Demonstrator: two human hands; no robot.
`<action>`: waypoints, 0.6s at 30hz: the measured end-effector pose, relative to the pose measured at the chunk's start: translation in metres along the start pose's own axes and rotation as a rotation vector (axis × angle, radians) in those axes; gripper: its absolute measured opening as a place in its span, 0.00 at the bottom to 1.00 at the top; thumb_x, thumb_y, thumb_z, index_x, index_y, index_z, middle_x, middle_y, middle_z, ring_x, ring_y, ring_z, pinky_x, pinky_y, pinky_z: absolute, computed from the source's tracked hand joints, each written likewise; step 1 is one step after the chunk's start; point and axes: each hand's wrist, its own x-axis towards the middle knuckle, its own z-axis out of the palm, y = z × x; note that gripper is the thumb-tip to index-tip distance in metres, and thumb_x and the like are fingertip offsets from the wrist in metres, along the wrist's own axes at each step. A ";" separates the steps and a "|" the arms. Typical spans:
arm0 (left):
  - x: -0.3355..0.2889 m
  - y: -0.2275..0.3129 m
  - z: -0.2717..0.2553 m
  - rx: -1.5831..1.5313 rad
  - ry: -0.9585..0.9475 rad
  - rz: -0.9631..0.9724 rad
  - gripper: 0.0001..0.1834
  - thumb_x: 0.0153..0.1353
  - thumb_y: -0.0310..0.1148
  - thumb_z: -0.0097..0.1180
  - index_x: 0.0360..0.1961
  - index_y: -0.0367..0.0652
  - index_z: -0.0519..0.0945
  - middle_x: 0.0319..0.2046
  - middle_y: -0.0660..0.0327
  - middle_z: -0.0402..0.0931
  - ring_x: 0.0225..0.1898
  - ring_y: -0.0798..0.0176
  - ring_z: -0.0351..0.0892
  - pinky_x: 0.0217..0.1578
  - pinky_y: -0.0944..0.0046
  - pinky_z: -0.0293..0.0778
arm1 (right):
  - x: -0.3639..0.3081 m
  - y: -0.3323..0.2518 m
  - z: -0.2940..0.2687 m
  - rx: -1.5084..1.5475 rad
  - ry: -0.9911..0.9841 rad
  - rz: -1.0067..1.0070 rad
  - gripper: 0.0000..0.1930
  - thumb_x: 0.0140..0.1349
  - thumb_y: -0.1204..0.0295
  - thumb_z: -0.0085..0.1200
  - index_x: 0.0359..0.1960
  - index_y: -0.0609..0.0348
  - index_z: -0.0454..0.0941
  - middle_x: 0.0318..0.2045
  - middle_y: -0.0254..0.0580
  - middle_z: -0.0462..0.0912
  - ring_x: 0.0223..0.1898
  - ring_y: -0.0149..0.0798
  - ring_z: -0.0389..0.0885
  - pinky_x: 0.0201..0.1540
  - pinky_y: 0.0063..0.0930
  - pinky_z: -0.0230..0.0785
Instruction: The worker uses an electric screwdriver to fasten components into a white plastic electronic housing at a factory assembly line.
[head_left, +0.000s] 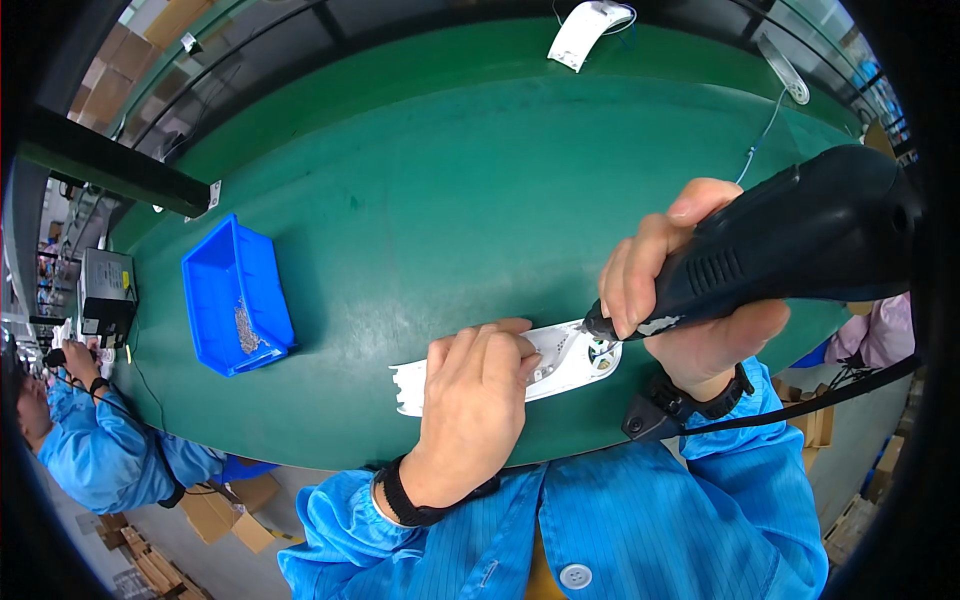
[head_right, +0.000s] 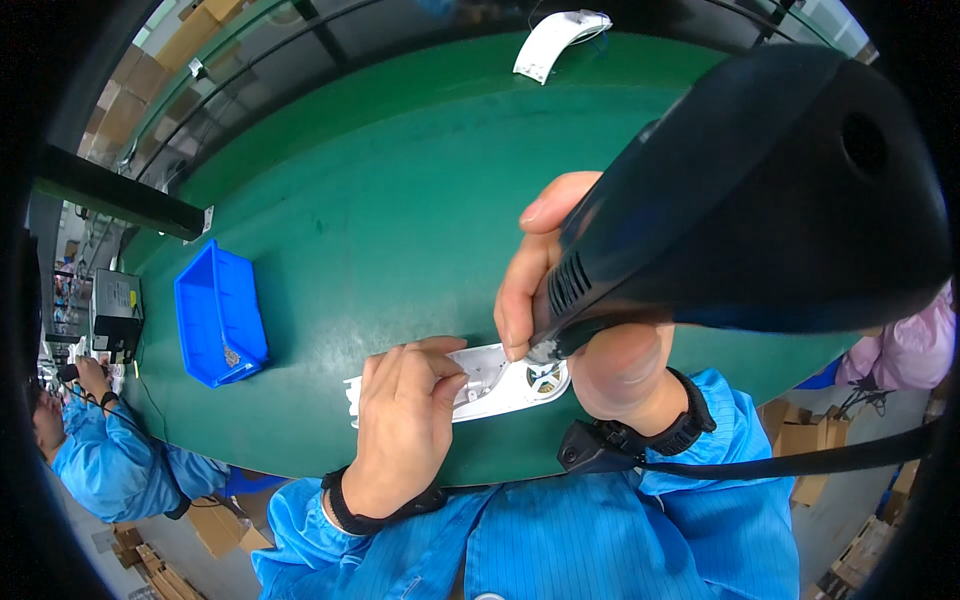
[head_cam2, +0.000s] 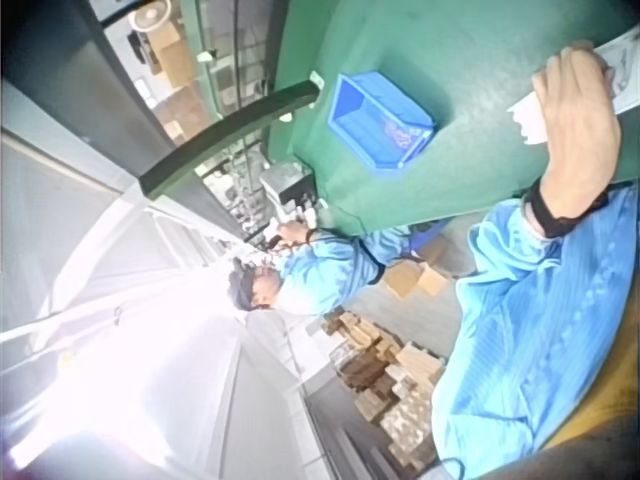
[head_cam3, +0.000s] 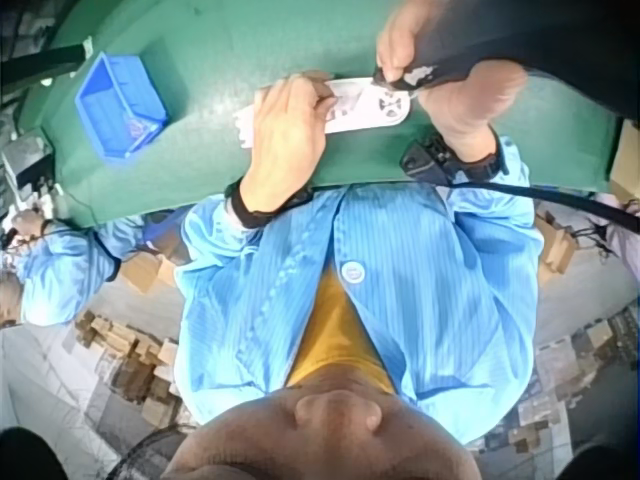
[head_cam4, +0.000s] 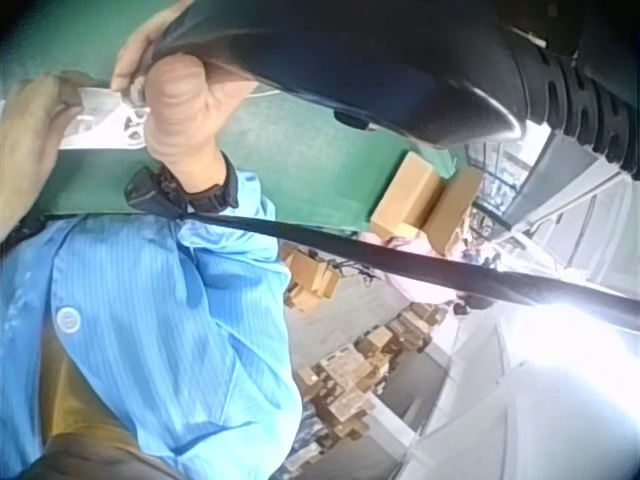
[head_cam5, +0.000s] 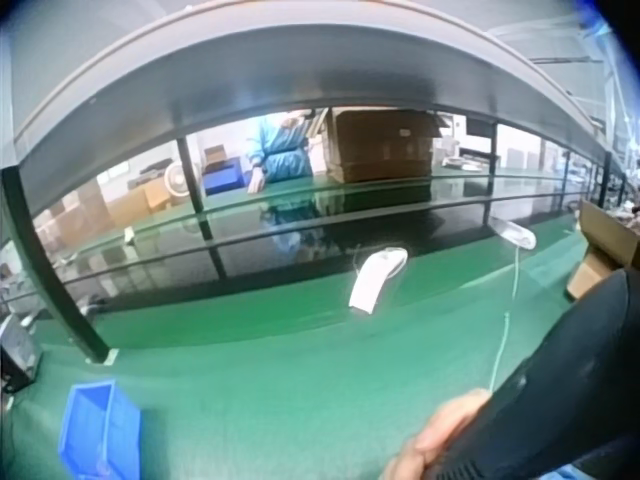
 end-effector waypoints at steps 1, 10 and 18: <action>0.000 0.000 0.000 0.004 0.001 0.002 0.11 0.45 0.19 0.57 0.28 0.39 0.69 0.36 0.57 0.77 0.33 0.55 0.74 0.37 0.60 0.64 | 0.000 0.000 0.000 -0.014 0.005 0.011 0.41 0.48 0.30 0.38 0.44 0.58 0.57 0.14 0.36 0.68 0.11 0.30 0.68 0.17 0.23 0.66; 0.000 0.000 0.004 0.046 0.023 0.014 0.12 0.43 0.19 0.58 0.27 0.39 0.69 0.34 0.59 0.77 0.32 0.56 0.74 0.36 0.60 0.64 | 0.003 0.005 0.000 0.022 -0.051 0.048 0.40 0.47 0.30 0.41 0.41 0.57 0.57 0.14 0.36 0.68 0.11 0.31 0.68 0.17 0.23 0.65; -0.001 0.001 0.003 0.016 0.044 0.037 0.10 0.42 0.20 0.59 0.26 0.39 0.71 0.34 0.58 0.77 0.32 0.56 0.73 0.36 0.61 0.64 | -0.003 -0.001 0.001 0.114 0.042 0.080 0.43 0.43 0.33 0.49 0.44 0.62 0.60 0.16 0.41 0.71 0.14 0.30 0.70 0.17 0.20 0.64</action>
